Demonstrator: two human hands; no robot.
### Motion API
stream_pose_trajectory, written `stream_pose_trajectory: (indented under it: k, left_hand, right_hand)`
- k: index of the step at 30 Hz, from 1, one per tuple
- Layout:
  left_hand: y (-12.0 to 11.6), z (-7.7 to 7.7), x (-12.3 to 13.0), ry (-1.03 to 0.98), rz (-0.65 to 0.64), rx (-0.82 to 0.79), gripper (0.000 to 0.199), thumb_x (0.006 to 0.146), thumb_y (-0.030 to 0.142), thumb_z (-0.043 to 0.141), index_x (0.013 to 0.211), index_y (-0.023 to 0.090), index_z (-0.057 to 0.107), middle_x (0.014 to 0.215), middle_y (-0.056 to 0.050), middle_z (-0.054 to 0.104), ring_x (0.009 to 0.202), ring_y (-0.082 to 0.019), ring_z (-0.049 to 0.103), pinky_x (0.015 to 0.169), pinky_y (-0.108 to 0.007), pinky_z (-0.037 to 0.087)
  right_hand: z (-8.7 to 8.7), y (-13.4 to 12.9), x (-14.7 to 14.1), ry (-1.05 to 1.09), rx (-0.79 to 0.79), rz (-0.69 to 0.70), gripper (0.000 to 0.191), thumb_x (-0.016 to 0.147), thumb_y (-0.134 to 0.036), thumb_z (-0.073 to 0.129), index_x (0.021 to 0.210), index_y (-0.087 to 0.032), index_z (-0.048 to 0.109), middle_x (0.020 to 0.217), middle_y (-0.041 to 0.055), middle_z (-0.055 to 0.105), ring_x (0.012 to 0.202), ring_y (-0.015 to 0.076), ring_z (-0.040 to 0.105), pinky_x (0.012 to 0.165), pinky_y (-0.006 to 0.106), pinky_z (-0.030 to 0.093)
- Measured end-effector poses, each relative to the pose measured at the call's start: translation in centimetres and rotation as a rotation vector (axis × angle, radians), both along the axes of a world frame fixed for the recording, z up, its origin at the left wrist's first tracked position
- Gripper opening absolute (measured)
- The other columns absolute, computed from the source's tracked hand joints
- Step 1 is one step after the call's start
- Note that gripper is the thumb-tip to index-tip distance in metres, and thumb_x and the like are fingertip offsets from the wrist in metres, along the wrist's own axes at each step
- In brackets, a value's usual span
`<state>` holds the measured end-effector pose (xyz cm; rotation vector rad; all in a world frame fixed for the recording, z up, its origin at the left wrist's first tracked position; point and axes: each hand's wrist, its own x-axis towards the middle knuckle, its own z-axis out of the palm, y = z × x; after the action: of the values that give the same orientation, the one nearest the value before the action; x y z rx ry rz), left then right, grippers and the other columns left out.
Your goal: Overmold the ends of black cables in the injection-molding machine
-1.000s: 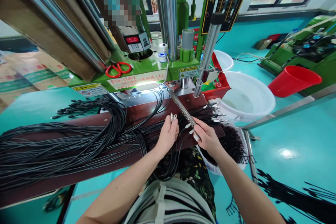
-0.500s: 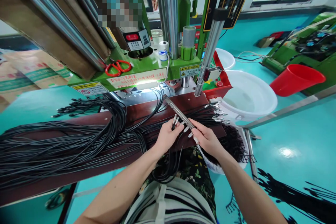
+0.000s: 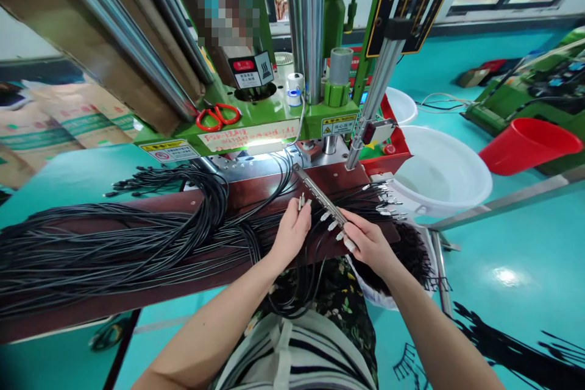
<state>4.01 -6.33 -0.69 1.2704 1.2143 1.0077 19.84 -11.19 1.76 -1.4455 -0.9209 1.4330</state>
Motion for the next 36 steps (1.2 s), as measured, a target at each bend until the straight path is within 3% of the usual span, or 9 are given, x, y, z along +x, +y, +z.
stream_pose_trajectory:
  k: [3,10,14,16,21,27,36]
  left_hand:
    - [0.2,-0.1,0.0,0.127,-0.043,0.122,0.022,0.083,0.037,0.045,0.073,0.018,0.042,0.062,0.004,0.045,0.057,-0.008,0.04,0.059,-0.022,0.033]
    - [0.2,0.0,-0.1,0.128,-0.022,0.114,0.019,0.078,0.032,0.052,0.068,0.017,0.044,0.057,0.005,0.044,0.053,-0.008,0.04,0.058,-0.022,0.032]
    - [0.2,-0.1,-0.3,0.083,-0.004,0.097,0.021,0.077,0.032,0.053,0.066,0.017,0.044,0.054,0.006,0.041,0.051,-0.007,0.037,0.056,-0.021,0.031]
    - [0.3,-0.2,-0.2,0.034,0.003,0.083,0.022,0.077,0.034,0.054,0.066,0.017,0.044,0.054,0.006,0.04,0.051,-0.007,0.037,0.055,-0.02,0.031]
    - [0.5,0.5,-0.3,-0.236,0.087,-0.055,0.025,0.085,0.043,0.039,0.076,0.02,0.039,0.052,0.009,0.035,0.039,-0.004,0.029,0.04,-0.016,0.025]
    - [0.3,1.9,-1.3,-0.406,-0.21,-0.434,0.031,0.079,0.045,0.048,0.066,0.02,0.034,0.044,0.01,0.025,0.033,-0.003,0.016,0.03,-0.014,0.008]
    - [0.9,1.5,-1.9,-0.491,-0.339,-0.498,0.031,0.078,0.04,0.05,0.062,0.02,0.033,0.04,0.01,0.022,0.031,-0.003,0.015,0.029,-0.013,0.007]
  right_hand:
    - [0.1,0.0,0.0,0.004,-0.005,0.021,0.057,0.073,-0.04,0.061,0.121,-0.011,0.054,0.06,0.001,0.05,0.044,0.0057,0.031,0.035,0.017,0.019]
    - [-0.5,0.2,0.6,-0.067,0.031,0.112,0.058,0.076,-0.042,0.058,0.124,-0.009,0.051,0.055,-0.0011,0.048,0.042,0.0064,0.03,0.035,0.019,0.022]
    - [-1.0,0.4,0.9,-0.183,0.135,0.195,0.055,0.076,-0.044,0.058,0.121,-0.013,0.055,0.082,0.0074,0.062,0.064,0.0142,0.052,0.049,0.023,0.041]
    - [-1.0,0.4,0.9,-0.193,0.15,0.193,0.053,0.076,-0.044,0.059,0.119,-0.014,0.057,0.097,0.0091,0.062,0.075,0.0166,0.055,0.056,0.024,0.044]
    - [-0.9,0.1,0.8,-0.082,0.055,0.12,0.055,0.078,-0.043,0.057,0.123,-0.013,0.052,0.082,0.0069,0.062,0.054,0.0095,0.047,0.04,0.018,0.033]
    - [-0.4,0.0,1.0,-0.149,0.041,0.085,0.05,0.076,-0.041,0.058,0.119,-0.015,0.058,0.075,0.006,0.06,0.056,0.0103,0.046,0.038,0.016,0.031]
    - [-0.7,0.2,1.4,-0.098,-0.003,0.16,0.058,0.075,-0.044,0.059,0.123,-0.011,0.053,0.062,0.0025,0.054,0.044,0.006,0.033,0.035,0.017,0.023]
